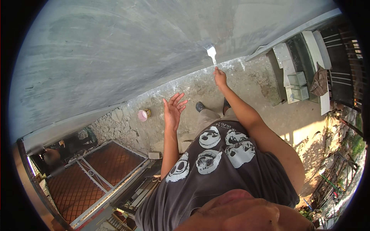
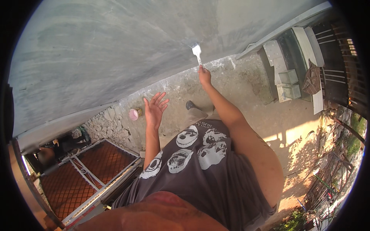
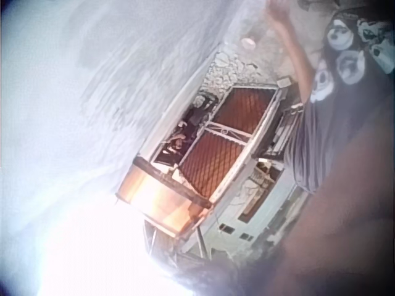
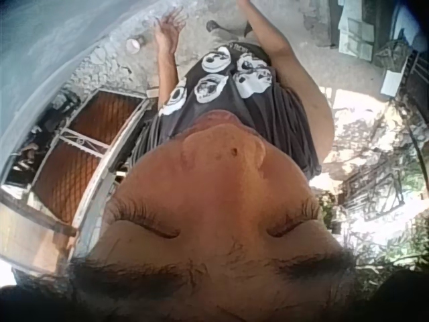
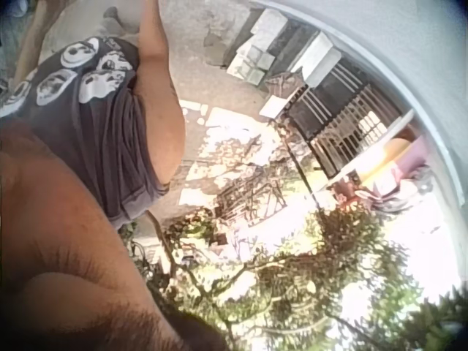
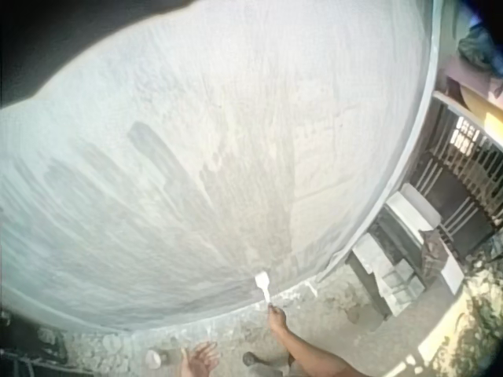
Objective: The person paints a wall using a paintbrush and dips the paintbrush into a container of paint.
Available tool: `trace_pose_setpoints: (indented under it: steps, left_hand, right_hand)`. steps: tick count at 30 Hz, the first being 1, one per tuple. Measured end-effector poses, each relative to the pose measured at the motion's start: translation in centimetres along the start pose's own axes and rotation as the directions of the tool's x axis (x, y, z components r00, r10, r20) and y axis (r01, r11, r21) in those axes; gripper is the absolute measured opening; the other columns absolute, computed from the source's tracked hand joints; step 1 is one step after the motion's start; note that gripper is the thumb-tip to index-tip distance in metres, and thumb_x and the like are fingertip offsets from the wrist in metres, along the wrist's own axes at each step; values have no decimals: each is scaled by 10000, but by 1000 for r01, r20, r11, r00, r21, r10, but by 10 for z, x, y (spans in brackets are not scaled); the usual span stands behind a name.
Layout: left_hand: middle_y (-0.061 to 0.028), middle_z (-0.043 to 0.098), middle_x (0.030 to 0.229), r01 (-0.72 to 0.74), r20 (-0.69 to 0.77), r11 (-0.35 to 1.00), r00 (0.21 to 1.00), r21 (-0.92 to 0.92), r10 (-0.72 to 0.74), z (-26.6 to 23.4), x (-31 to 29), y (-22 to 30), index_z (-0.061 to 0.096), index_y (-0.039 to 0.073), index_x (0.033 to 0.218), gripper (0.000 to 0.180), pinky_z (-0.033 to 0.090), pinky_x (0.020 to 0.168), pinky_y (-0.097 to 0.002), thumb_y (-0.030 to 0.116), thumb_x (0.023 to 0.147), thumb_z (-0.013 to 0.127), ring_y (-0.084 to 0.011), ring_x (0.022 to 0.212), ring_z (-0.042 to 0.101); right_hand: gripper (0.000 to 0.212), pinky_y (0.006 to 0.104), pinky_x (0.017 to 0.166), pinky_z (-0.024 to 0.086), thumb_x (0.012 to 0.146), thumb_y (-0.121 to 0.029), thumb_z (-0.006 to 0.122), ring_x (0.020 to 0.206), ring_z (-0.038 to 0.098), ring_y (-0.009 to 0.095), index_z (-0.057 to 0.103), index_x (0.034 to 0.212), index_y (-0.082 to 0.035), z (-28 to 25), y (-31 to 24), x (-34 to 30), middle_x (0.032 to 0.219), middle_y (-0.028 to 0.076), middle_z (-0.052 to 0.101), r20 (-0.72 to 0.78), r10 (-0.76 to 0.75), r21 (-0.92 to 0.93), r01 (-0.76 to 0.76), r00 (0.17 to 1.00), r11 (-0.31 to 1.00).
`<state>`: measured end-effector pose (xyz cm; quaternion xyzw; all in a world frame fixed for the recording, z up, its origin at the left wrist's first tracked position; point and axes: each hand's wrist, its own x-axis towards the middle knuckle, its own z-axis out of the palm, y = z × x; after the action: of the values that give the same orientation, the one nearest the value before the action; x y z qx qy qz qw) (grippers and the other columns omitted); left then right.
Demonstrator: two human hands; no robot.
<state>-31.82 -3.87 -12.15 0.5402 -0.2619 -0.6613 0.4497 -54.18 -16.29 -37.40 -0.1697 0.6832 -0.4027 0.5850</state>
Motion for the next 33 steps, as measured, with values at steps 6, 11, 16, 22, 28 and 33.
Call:
trace_pose_setpoints:
  steps: [6, 11, 16, 22, 28, 33]
  left_hand:
    - [-155, 568, 1448, 13, -32, 1000, 999, -15, -14, -3, -3, -4, 487, 31, 1428, 790, 475, 972, -350, 673, 1053, 218, -245, 1147, 646]
    - [-153, 571, 1446, -7, -18, 999, 1000, -41, 6, -10, -4, -4, 484, 33, 1429, 792, 476, 970, -347, 674, 1053, 212, -242, 1142, 648]
    - [-146, 574, 1444, -24, -2, 998, 1000, -53, 24, -22, -8, -7, 488, 38, 1429, 787, 477, 968, -344, 673, 1053, 214, -236, 1141, 649]
    - [-139, 580, 1439, -38, -18, 995, 999, -89, 37, -67, -18, 5, 496, 44, 1427, 788, 472, 976, -348, 676, 1052, 210, -236, 1142, 648]
    - [-142, 579, 1439, -74, -21, 989, 997, -131, 72, -112, -18, 20, 488, 37, 1433, 794, 473, 977, -347, 676, 1052, 209, -234, 1146, 645]
    - [-156, 558, 1460, -96, 51, 986, 993, -133, 104, -151, -15, 31, 491, 35, 1431, 799, 482, 966, -353, 692, 1039, 260, -250, 1162, 639]
  right_hand:
    - [404, 262, 387, 202, 1088, -435, 484, 420, 264, 43, 581, 875, -105, 27, -49, -122, 539, -76, 324, 328, -454, 305, 362, 828, 881]
    - [426, 260, 389, 194, 1075, -473, 495, 417, 268, 46, 577, 883, -102, 43, -32, -78, 539, -73, 329, 257, -357, 215, 308, 898, 927]
    - [443, 260, 386, 183, 1058, -506, 509, 410, 261, 51, 561, 890, -100, 24, 4, -24, 537, -70, 324, 124, 168, 17, -171, 978, 985]
    - [416, 252, 399, 162, 1074, -477, 491, 418, 243, 48, 543, 907, -100, 43, -82, -127, 542, -65, 301, 217, -81, 165, 45, 973, 985]
    - [422, 245, 412, 156, 1081, -467, 486, 454, 202, 27, 565, 928, -82, 41, -177, -251, 574, -89, 275, 362, -427, 383, 285, 828, 878]
    - [420, 251, 403, 157, 1072, -470, 499, 436, 216, 39, 560, 924, -81, 61, -143, -182, 563, -87, 279, 240, -305, 297, 230, 922, 927]
